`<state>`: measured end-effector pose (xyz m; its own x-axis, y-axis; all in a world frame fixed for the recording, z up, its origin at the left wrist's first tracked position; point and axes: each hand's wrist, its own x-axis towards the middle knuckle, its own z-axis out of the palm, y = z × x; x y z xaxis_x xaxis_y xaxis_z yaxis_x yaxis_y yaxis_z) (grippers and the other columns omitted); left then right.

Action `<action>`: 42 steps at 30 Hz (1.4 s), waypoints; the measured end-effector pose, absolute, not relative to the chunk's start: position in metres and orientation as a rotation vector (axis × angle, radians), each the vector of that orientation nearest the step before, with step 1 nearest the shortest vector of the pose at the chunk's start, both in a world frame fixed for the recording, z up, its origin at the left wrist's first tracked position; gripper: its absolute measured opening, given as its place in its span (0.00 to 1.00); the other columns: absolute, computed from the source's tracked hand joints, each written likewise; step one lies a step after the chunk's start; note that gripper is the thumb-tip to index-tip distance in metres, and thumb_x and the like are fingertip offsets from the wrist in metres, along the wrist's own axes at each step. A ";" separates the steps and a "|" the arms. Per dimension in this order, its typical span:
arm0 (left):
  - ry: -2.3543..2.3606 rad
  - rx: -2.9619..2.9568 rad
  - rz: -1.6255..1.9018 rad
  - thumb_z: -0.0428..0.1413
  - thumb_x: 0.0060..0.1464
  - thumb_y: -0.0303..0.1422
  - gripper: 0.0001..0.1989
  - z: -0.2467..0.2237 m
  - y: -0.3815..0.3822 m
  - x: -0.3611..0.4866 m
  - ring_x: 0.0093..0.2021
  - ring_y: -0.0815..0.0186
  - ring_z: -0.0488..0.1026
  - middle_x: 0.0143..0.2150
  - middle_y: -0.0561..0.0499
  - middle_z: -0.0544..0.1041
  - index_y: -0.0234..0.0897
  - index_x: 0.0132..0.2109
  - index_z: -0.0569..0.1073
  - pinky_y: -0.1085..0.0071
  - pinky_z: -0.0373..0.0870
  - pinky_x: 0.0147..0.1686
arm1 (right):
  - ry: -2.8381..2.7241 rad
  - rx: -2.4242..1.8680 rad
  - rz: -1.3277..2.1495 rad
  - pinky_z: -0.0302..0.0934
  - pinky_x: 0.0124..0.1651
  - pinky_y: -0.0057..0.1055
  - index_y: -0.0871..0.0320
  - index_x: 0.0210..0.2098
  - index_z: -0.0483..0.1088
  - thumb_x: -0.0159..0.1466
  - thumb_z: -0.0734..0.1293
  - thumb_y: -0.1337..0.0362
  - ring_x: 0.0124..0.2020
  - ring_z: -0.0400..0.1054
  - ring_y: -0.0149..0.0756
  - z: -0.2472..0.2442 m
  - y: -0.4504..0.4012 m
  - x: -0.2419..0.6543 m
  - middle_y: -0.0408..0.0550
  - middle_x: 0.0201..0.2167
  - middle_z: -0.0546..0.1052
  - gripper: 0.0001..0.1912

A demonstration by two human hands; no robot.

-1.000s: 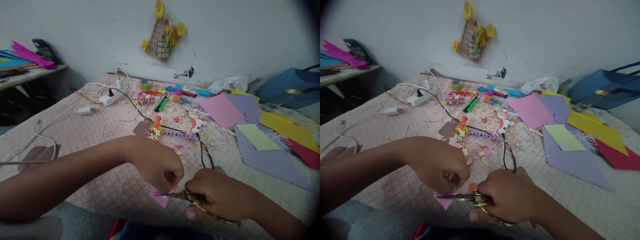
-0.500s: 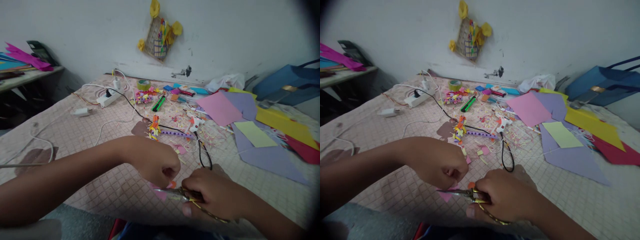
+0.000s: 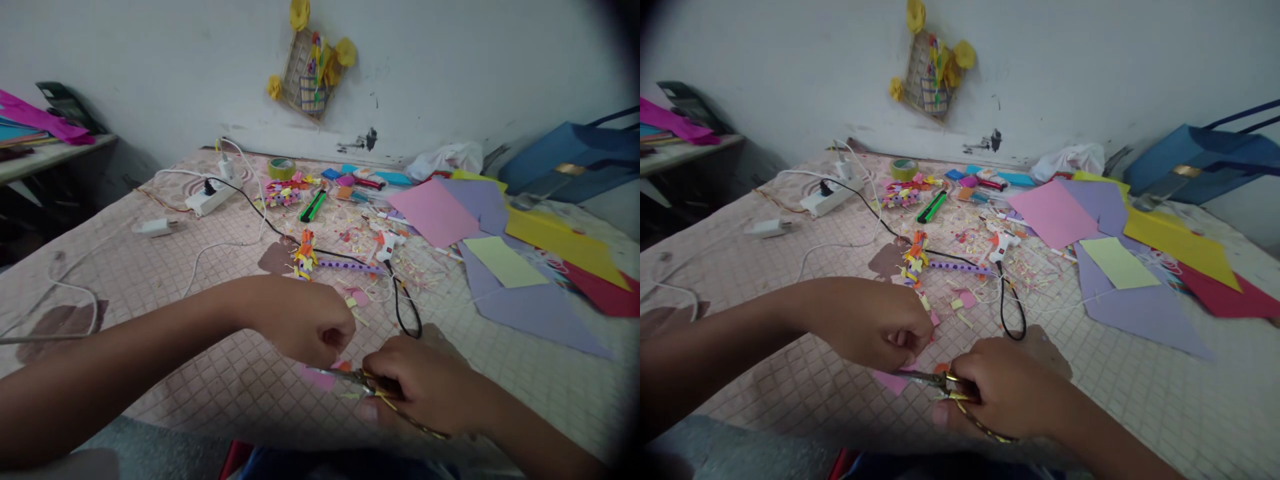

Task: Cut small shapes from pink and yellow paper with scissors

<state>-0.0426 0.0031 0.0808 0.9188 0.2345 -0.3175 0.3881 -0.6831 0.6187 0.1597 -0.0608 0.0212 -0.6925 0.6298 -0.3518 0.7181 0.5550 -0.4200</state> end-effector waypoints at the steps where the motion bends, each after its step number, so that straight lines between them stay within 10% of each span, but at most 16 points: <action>1: 0.441 2.348 -0.264 0.52 0.45 0.21 0.06 0.080 0.003 -0.043 0.21 0.75 0.62 0.21 0.56 0.70 0.33 0.24 0.68 0.78 0.54 0.20 | 2.629 1.161 -0.826 0.40 0.23 0.26 0.59 0.22 0.63 0.60 0.57 0.46 0.19 0.55 0.26 0.021 -0.061 0.160 0.41 0.17 0.65 0.23; 42: 0.671 2.372 -0.029 0.51 0.46 0.25 0.05 0.062 0.012 -0.043 0.24 0.74 0.64 0.25 0.54 0.71 0.32 0.29 0.72 0.77 0.54 0.22 | 2.557 1.512 -1.021 0.41 0.24 0.25 0.60 0.21 0.62 0.62 0.59 0.51 0.19 0.54 0.25 0.009 -0.068 0.156 0.39 0.17 0.63 0.21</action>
<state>-0.0433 0.0124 0.0617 0.8679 0.4588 -0.1903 0.4734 -0.6482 0.5964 0.1565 -0.0676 0.0088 -0.5364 0.7838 -0.3130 0.7839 0.3252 -0.5290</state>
